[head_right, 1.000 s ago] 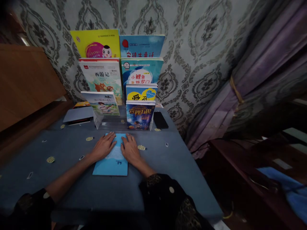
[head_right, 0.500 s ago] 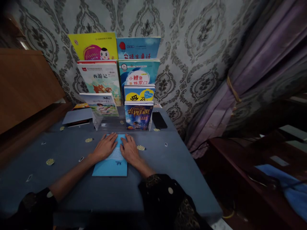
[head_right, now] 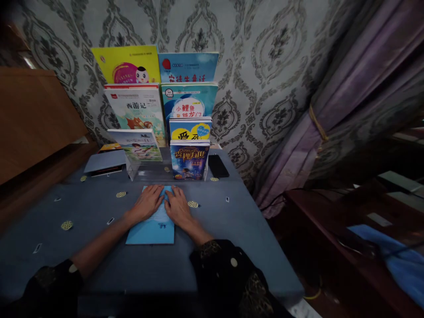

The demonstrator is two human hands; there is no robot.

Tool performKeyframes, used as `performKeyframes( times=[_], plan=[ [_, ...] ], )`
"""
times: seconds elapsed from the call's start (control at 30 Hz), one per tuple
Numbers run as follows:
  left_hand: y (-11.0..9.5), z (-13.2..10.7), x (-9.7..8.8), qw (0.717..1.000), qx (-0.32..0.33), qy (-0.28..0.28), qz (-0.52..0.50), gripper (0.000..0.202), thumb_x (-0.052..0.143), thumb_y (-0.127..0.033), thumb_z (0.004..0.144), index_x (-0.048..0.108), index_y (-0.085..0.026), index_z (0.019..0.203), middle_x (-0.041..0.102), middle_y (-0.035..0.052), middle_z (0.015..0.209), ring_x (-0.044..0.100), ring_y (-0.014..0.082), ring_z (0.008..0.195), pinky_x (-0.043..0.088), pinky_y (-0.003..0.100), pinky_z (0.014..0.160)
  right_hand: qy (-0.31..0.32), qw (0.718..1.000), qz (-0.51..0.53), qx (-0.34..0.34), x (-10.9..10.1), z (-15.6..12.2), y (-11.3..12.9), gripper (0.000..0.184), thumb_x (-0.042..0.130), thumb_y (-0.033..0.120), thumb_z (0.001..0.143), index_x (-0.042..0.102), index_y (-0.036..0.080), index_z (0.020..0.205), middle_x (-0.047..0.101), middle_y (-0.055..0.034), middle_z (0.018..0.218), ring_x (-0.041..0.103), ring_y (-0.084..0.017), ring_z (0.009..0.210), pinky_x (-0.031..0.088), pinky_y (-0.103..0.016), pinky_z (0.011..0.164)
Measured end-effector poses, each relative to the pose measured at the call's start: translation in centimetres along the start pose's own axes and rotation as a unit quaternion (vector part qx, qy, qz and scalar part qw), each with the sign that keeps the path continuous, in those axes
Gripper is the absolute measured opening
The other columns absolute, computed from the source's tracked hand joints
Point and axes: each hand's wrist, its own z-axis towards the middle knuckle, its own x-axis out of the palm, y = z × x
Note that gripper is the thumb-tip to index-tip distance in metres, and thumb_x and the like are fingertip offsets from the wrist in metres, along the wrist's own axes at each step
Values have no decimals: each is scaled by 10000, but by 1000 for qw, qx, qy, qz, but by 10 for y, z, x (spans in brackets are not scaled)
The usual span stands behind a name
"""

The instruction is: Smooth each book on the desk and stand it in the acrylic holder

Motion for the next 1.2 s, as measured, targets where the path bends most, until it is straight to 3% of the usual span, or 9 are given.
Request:
performKeyframes(
  times=[0.23,0.57,0.9,1.03,1.2],
  plan=[
    [2,0,9,1000,10,28,-10,439,338,-237,990,472,-178,1404,510,121,1461,441,240,1375,312,484,1139,-5,1000,11,13,4,2,-3,402,496,218,915,585,151,1302,525,-168,1398,442,-286,1305,385,-479,1091],
    [-9,9,-4,1000,13,19,3,340,396,-196,966,539,-160,1272,622,122,1217,566,268,1137,431,440,1009,7,1000,24,12,-2,2,-2,390,480,182,909,607,98,1269,537,-196,1380,458,-282,1289,389,-457,1102],
    [-4,8,3,998,16,53,-30,429,390,-188,975,483,-171,1394,510,108,1464,440,244,1373,302,489,1140,-16,999,40,16,0,3,-4,363,487,151,891,647,160,1217,594,-147,1315,518,-262,1219,416,-446,1072],
    [-4,9,1,997,22,55,-41,427,394,-211,982,487,-205,1398,509,93,1468,450,237,1367,290,484,1147,-17,998,47,23,-2,4,-4,356,487,148,891,656,152,1204,614,-140,1282,537,-260,1190,430,-427,1057],
    [-8,12,-4,998,31,39,-40,396,414,-193,967,522,-198,1348,587,99,1361,526,257,1251,378,459,1066,-18,999,47,11,-4,3,-4,359,505,134,881,655,158,1206,613,-133,1278,532,-251,1188,419,-413,1064]
  ],
)
